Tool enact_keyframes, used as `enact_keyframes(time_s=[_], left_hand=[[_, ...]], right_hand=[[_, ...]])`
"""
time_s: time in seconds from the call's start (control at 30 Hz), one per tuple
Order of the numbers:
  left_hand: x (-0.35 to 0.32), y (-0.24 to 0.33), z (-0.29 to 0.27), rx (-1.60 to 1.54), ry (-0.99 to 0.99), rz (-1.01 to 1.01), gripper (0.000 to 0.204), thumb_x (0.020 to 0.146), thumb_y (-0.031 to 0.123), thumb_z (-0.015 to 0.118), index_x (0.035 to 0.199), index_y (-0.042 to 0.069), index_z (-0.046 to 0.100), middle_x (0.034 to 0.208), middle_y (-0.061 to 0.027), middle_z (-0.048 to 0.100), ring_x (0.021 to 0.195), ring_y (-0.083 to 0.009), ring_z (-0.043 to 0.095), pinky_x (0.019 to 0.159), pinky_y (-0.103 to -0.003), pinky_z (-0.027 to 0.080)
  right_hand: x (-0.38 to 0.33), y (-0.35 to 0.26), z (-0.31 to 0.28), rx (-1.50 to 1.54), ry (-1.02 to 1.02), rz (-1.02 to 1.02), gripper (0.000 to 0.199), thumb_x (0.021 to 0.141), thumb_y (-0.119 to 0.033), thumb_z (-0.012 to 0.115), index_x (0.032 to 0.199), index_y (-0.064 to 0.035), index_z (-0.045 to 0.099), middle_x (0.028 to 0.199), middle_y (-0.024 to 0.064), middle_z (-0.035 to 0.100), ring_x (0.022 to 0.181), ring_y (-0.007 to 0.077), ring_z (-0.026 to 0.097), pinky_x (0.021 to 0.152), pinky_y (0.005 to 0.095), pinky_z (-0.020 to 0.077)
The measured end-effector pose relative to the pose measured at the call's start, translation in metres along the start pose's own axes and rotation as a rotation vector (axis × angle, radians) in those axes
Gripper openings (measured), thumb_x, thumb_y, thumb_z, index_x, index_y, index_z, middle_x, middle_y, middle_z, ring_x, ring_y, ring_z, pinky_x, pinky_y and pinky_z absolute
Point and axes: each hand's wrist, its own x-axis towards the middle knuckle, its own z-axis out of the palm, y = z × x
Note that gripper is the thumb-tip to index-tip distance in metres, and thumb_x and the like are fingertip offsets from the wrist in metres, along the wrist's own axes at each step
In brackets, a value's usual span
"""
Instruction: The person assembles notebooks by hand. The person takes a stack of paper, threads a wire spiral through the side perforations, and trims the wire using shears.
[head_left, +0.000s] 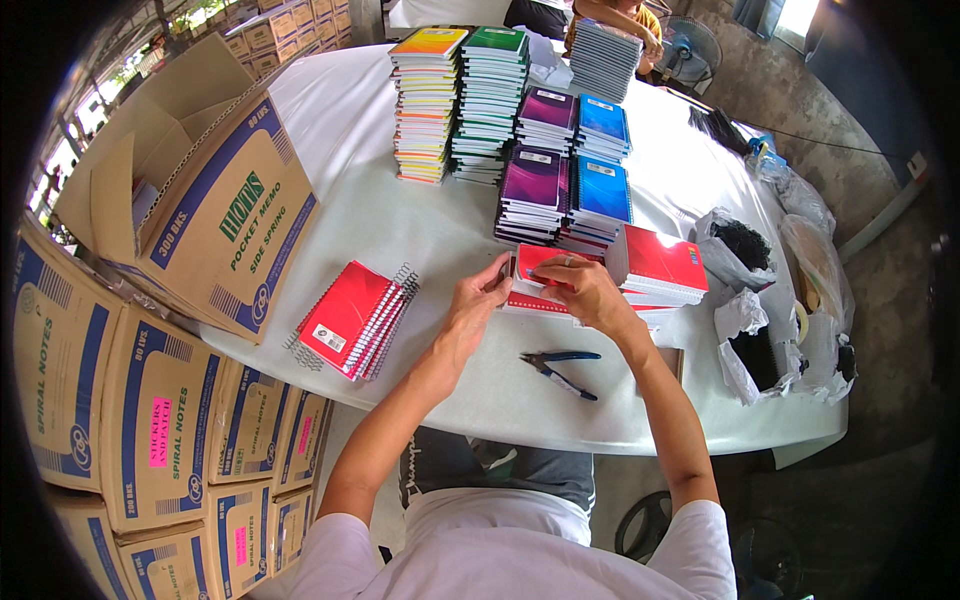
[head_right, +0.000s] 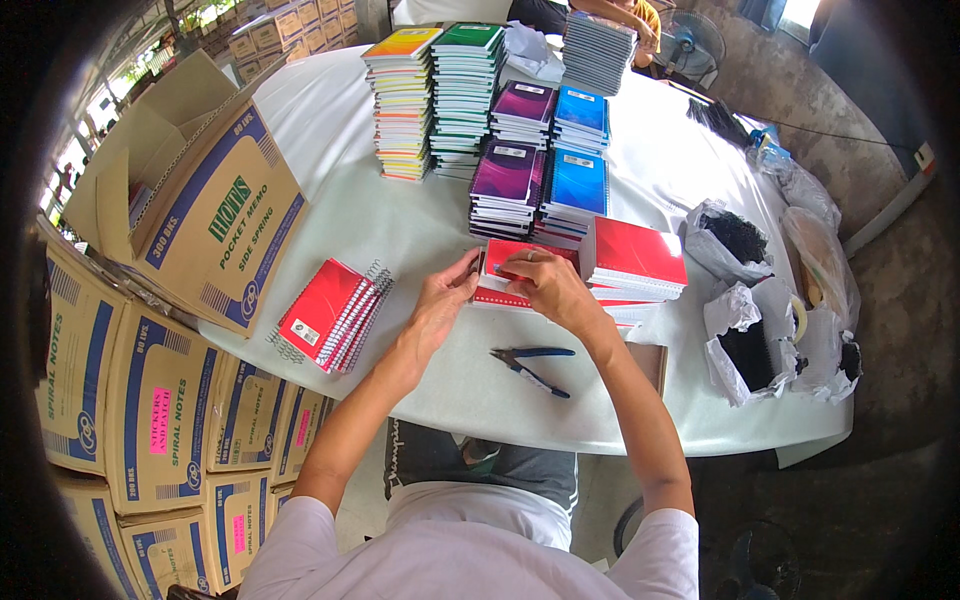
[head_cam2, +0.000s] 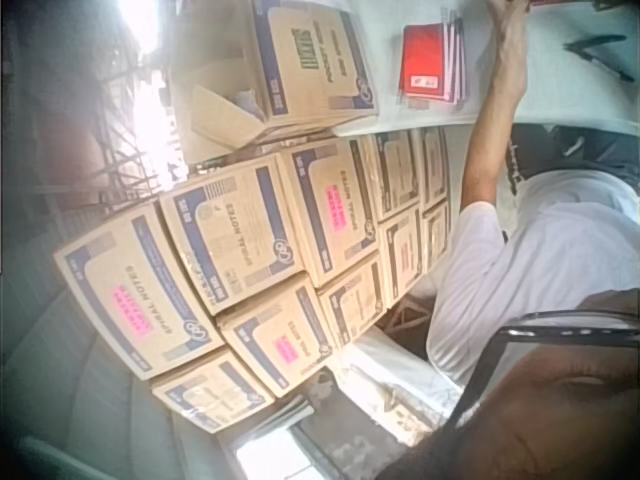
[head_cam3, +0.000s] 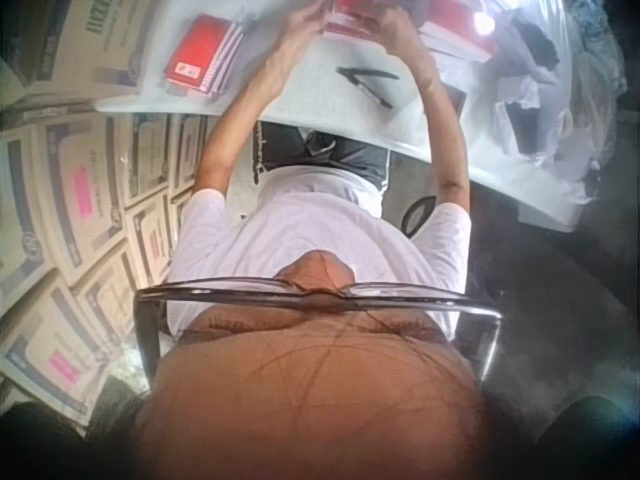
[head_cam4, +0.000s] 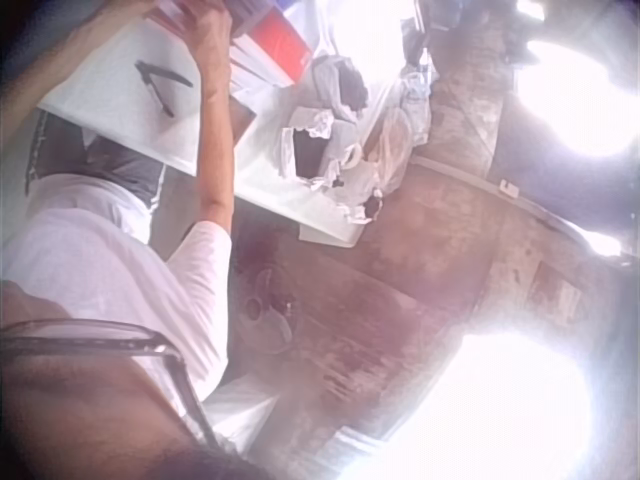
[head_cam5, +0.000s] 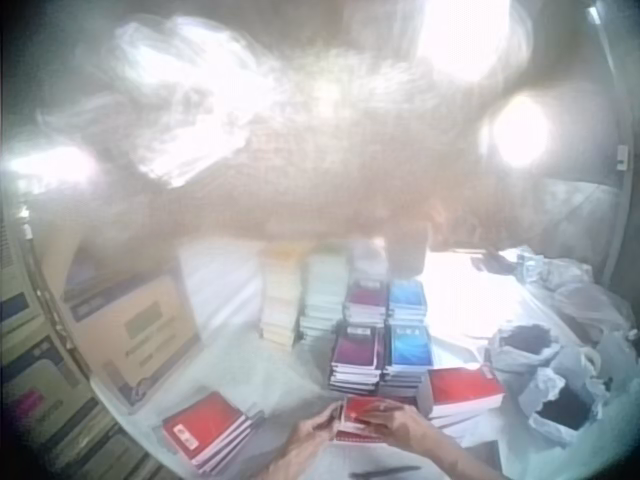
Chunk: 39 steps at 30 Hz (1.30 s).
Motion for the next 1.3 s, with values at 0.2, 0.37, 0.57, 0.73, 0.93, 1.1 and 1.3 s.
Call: enact_keyframes(time_s=[0.2, 0.37, 0.57, 0.73, 0.93, 1.1, 1.3], left_hand=[[-0.001, 0.0, 0.005, -0.06, 0.029, -0.024, 0.049, 0.097, -0.002, 0.056, 0.144, 0.001, 0.045, 0.136, -0.0089, 0.057, 0.12, -0.0133, 0.054, 0.106, -0.027, 0.039], [-0.002, 0.0, 0.007, -0.107, 0.051, -0.042, 0.049, 0.096, -0.004, 0.055, 0.144, 0.001, 0.045, 0.136, -0.0093, 0.057, 0.121, -0.0134, 0.054, 0.107, -0.027, 0.039], [0.0, -0.003, 0.006, -0.094, 0.042, -0.039, 0.052, 0.096, -0.006, 0.055, 0.146, 0.001, 0.043, 0.138, -0.0104, 0.056, 0.123, -0.0138, 0.053, 0.107, -0.027, 0.039], [0.003, -0.002, -0.002, 0.303, 0.165, 0.243, 0.061, 0.097, 0.018, 0.063, 0.149, 0.001, 0.037, 0.143, -0.0136, 0.052, 0.124, -0.0159, 0.053, 0.107, -0.027, 0.038], [-0.002, 0.056, 0.03, 0.241, 0.114, -0.019, 0.082, 0.095, 0.042, 0.064, 0.154, 0.002, 0.024, 0.113, -0.0089, 0.062, 0.1, -0.0137, 0.059, 0.093, -0.031, 0.046], [-0.004, 0.071, 0.015, 0.179, -0.119, -0.085, 0.076, 0.094, 0.014, 0.066, 0.155, 0.003, 0.02, 0.108, -0.0088, 0.06, 0.093, -0.012, 0.058, 0.089, -0.031, 0.049], [-0.082, 0.07, -0.011, 0.256, -0.336, 0.236, 0.075, 0.093, -0.001, 0.054, 0.157, 0.007, 0.015, 0.14, -0.0169, 0.053, 0.129, -0.0204, 0.052, 0.108, -0.031, 0.04]], right_hand=[[-0.002, -0.003, 0.002, -0.075, 0.004, -0.034, 0.03, 0.078, -0.007, 0.075, 0.107, 0.0013, 0.07, 0.108, 0.0169, 0.07, 0.097, 0.0349, 0.066, 0.085, 0.0416, 0.0554], [-0.003, 0.0, 0.005, -0.105, 0.008, -0.028, 0.031, 0.079, -0.004, 0.074, 0.109, -0.0018, 0.071, 0.11, 0.0145, 0.07, 0.1, 0.0321, 0.066, 0.085, 0.0389, 0.0567], [-0.004, 0.005, 0.003, -0.078, 0.02, -0.028, 0.031, 0.08, -0.002, 0.072, 0.111, -0.0013, 0.07, 0.109, 0.0149, 0.07, 0.099, 0.0336, 0.066, 0.085, 0.0399, 0.0565], [-0.002, -0.007, -0.001, -0.106, -0.026, 0.065, 0.039, 0.082, 0.001, 0.068, 0.121, -0.001, 0.063, 0.115, 0.0172, 0.067, 0.1, 0.0345, 0.066, 0.085, 0.041, 0.0566], [-0.014, -0.001, 0.015, -0.538, 0.315, -0.315, 0.052, 0.081, -0.004, 0.065, 0.13, 0.0068, 0.053, 0.127, 0.0237, 0.057, 0.106, 0.0358, 0.063, 0.091, 0.0417, 0.0544], [-0.028, -0.033, 0.02, -0.464, 0.247, -0.317, 0.063, 0.076, -0.011, 0.074, 0.134, 0.0041, 0.052, 0.134, 0.0218, 0.054, 0.12, 0.0356, 0.055, 0.104, 0.0438, 0.0456], [-0.089, -0.063, 0.011, 0.339, 0.482, 0.337, 0.059, 0.08, -0.017, 0.08, 0.128, 0.0009, 0.053, 0.122, 0.0136, 0.061, 0.117, 0.0229, 0.055, 0.103, 0.0365, 0.0401]])
